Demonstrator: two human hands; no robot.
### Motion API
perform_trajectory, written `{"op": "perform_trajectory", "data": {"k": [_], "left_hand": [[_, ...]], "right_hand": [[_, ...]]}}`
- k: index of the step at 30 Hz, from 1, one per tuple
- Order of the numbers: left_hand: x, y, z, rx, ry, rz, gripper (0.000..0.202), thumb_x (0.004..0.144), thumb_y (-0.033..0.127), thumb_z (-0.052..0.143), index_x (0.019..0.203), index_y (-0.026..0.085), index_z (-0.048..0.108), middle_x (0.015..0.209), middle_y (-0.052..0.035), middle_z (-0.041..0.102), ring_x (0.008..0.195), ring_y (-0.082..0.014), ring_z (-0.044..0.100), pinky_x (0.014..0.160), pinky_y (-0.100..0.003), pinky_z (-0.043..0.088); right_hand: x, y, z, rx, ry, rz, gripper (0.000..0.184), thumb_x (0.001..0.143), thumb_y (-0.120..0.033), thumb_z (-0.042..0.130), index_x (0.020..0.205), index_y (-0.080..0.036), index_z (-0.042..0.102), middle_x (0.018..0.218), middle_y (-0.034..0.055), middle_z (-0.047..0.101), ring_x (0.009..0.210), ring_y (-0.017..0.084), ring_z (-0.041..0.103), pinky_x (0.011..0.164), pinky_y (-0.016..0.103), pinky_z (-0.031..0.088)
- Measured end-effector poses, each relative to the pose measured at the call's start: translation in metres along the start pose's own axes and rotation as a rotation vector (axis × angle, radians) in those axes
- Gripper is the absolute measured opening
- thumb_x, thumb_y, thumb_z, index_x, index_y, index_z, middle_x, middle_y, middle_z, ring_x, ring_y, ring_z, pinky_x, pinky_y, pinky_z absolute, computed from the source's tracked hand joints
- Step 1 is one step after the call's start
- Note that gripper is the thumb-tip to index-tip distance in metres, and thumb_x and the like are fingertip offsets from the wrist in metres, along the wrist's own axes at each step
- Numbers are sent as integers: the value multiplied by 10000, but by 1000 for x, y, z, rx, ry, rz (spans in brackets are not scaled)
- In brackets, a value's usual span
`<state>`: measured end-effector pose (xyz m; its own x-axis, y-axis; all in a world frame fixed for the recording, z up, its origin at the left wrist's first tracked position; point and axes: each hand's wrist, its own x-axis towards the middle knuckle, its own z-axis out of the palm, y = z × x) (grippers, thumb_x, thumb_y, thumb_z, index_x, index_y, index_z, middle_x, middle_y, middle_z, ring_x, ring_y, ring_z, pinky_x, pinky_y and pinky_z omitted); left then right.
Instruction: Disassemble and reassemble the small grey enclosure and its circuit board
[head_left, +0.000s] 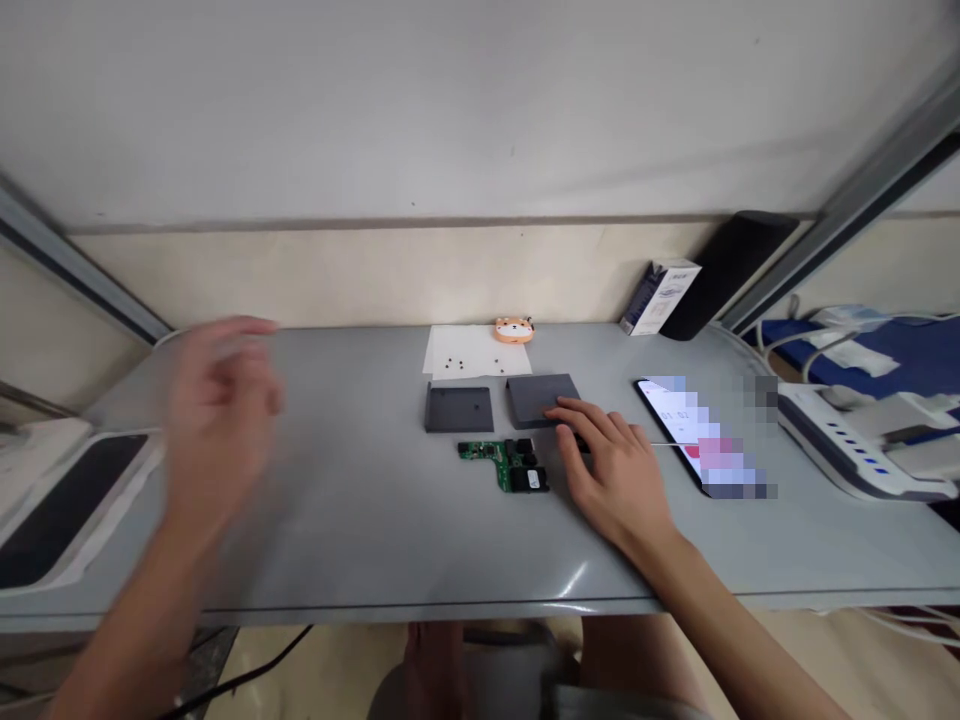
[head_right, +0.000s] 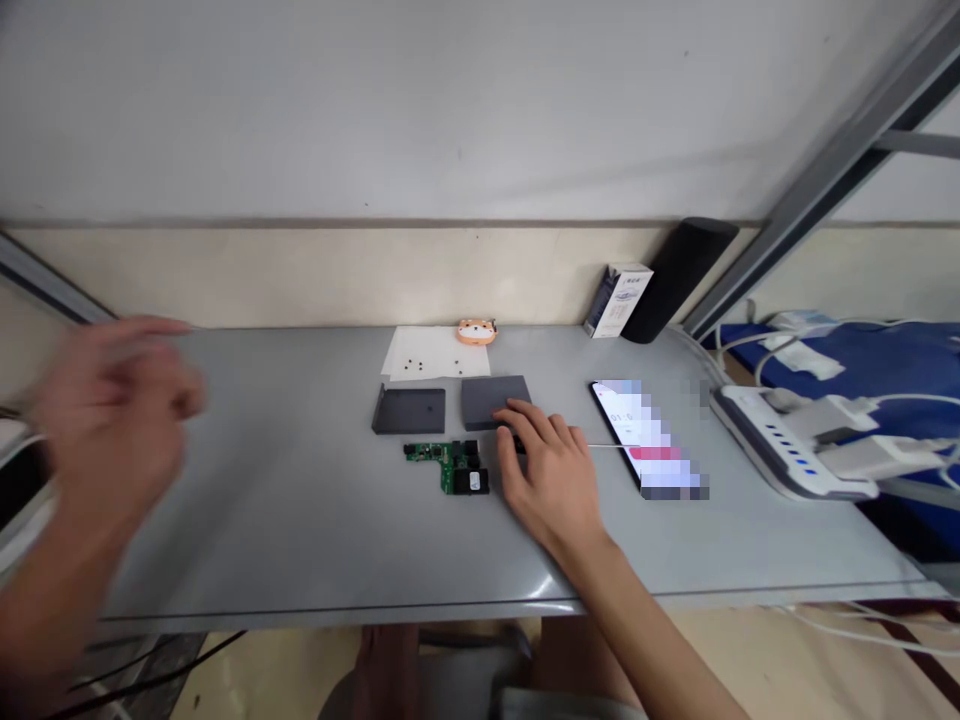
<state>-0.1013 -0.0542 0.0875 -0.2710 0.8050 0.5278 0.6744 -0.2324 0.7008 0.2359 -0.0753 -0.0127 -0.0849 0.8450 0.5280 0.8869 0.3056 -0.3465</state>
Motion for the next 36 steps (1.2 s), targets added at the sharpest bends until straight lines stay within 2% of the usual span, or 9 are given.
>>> {"op": "perform_trajectory", "data": {"k": [3,5,8,13,17,21,27,30,36], "left_hand": [[9,-9,36,-10,-337,-67,232,1033,358,506,1051,196,672,578,68,402,499,-114,349,491,-236,295],[15,-15,62,50,-510,-61,238,1007,357,503,903,195,643,646,32,528,562,-135,448,564,-262,366],[19,-25,88,145,-596,-17,316,1023,375,446,781,208,560,728,-12,620,657,-174,551,662,-292,428],[8,-39,95,246,-595,44,343,1029,373,372,791,219,565,753,-27,655,686,-194,578,672,-312,426],[-1,-39,90,222,-682,115,315,967,354,467,1109,202,704,875,-44,716,743,-207,618,748,-331,478],[-5,-36,92,252,-703,155,447,953,342,496,1307,163,701,972,-85,731,831,-237,650,823,-360,515],[-7,-39,100,258,-663,198,392,991,317,456,1210,170,747,1030,-95,723,884,-240,655,827,-359,524],[-6,-41,100,255,-675,229,355,1016,323,449,1129,175,752,933,-75,688,822,-224,633,770,-347,505],[-6,-39,97,220,-736,294,319,1054,300,433,1045,188,732,916,-64,672,824,-207,631,764,-332,501]], "right_hand": [[0,0,-1,-22,43,3,318,1069,-316,464,1146,-219,756,1249,73,793,1000,291,712,827,463,483],[0,-3,-6,7,50,-34,305,1066,-319,476,1128,-212,755,1222,84,795,982,282,712,822,458,491],[-2,-9,-16,93,-21,-185,276,1057,-350,515,1141,-220,744,1216,90,791,1021,271,722,837,448,512],[-9,-13,-18,68,-242,-339,364,986,-485,654,1258,-255,726,1376,103,740,1111,308,722,902,494,561],[2,-11,-14,94,-297,-372,247,980,-443,685,1122,-259,769,1299,87,771,1097,283,734,963,492,563],[42,-11,-11,184,-275,-377,252,942,-476,739,1085,-274,781,1299,77,769,1077,273,740,965,469,545],[98,-16,7,149,-401,-372,223,868,-364,832,1050,-247,781,1221,67,782,1139,302,716,996,461,504],[97,-17,17,199,-415,-383,266,863,-356,839,1095,-248,770,1232,67,782,1136,300,717,996,450,502],[79,-12,28,302,-263,-368,248,865,-359,842,1080,-260,767,1255,60,791,1107,290,742,943,430,517]]}}
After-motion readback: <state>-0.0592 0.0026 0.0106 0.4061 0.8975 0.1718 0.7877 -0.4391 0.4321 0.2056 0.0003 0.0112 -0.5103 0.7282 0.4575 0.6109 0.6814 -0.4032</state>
